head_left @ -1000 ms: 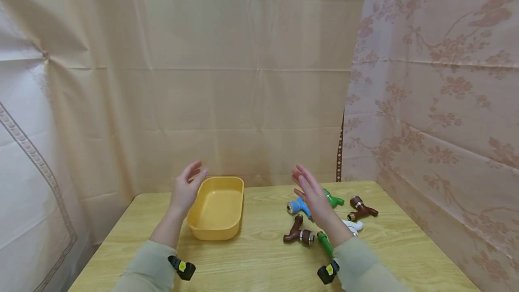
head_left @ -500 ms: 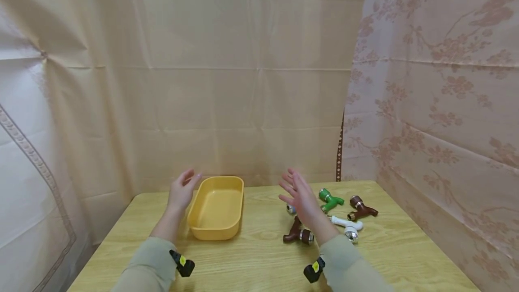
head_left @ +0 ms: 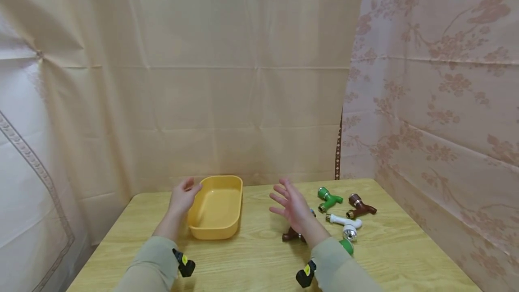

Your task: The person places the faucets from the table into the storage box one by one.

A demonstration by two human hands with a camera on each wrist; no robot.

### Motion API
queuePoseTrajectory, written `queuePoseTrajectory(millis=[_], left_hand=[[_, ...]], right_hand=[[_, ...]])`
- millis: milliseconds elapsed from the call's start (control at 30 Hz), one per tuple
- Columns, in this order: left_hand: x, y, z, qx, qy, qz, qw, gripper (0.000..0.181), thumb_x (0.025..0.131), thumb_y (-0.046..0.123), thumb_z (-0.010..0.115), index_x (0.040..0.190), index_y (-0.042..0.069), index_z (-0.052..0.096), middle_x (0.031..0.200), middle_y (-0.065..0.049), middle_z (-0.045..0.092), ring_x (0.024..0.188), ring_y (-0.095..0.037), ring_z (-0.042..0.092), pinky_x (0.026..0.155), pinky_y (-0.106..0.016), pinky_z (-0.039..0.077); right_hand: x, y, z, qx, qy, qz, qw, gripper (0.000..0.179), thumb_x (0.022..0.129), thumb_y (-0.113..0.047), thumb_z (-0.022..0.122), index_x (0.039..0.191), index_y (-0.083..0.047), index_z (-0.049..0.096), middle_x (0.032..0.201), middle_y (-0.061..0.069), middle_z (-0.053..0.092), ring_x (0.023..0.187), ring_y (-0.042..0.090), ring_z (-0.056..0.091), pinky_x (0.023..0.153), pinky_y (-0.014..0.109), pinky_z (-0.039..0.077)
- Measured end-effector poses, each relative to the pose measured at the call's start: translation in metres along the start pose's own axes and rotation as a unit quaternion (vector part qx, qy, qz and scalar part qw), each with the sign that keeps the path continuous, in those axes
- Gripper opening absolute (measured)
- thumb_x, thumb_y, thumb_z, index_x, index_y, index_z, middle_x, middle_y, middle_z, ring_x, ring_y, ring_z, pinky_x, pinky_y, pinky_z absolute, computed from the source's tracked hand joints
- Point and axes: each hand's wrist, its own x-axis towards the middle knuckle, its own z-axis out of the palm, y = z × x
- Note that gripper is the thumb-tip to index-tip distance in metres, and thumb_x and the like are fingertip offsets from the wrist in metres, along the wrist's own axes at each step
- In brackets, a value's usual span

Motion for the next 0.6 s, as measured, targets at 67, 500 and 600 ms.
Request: queuePoseTrajectory(millis=[67, 500, 600], left_hand=[[0.001, -0.004, 0.000, 0.004, -0.004, -0.012, 0.9999, 0.060, 0.102, 0.015, 0.059, 0.150, -0.011, 0.036, 0.155, -0.029, 0.035, 0.141, -0.045, 0.036, 0.118, -0.054, 0.033], [0.008, -0.022, 0.000, 0.040, -0.038, -0.082, 0.9951, 0.064, 0.103, 0.020, 0.056, 0.151, -0.014, 0.032, 0.151, -0.036, 0.036, 0.137, -0.049, 0.040, 0.114, -0.056, 0.037], [0.008, -0.026, -0.002, 0.046, -0.046, -0.102, 0.9927, 0.061, 0.104, 0.018, 0.053, 0.150, -0.015, 0.031, 0.152, -0.036, 0.033, 0.136, -0.049, 0.040, 0.112, -0.056, 0.039]], right_hand=[[0.000, 0.004, 0.001, -0.003, -0.002, 0.007, 1.0000, 0.076, 0.106, -0.051, 0.045, 0.160, -0.006, 0.016, 0.161, 0.028, 0.024, 0.144, 0.047, 0.031, 0.108, 0.063, 0.041], [0.004, 0.017, 0.011, -0.023, 0.002, 0.055, 0.9982, 0.073, 0.109, -0.046, 0.043, 0.161, -0.003, 0.017, 0.161, 0.030, 0.021, 0.143, 0.048, 0.034, 0.105, 0.063, 0.044], [0.004, 0.021, 0.013, -0.022, 0.004, 0.068, 0.9975, 0.073, 0.108, -0.046, 0.044, 0.161, -0.003, 0.017, 0.161, 0.031, 0.021, 0.143, 0.049, 0.031, 0.105, 0.063, 0.043]])
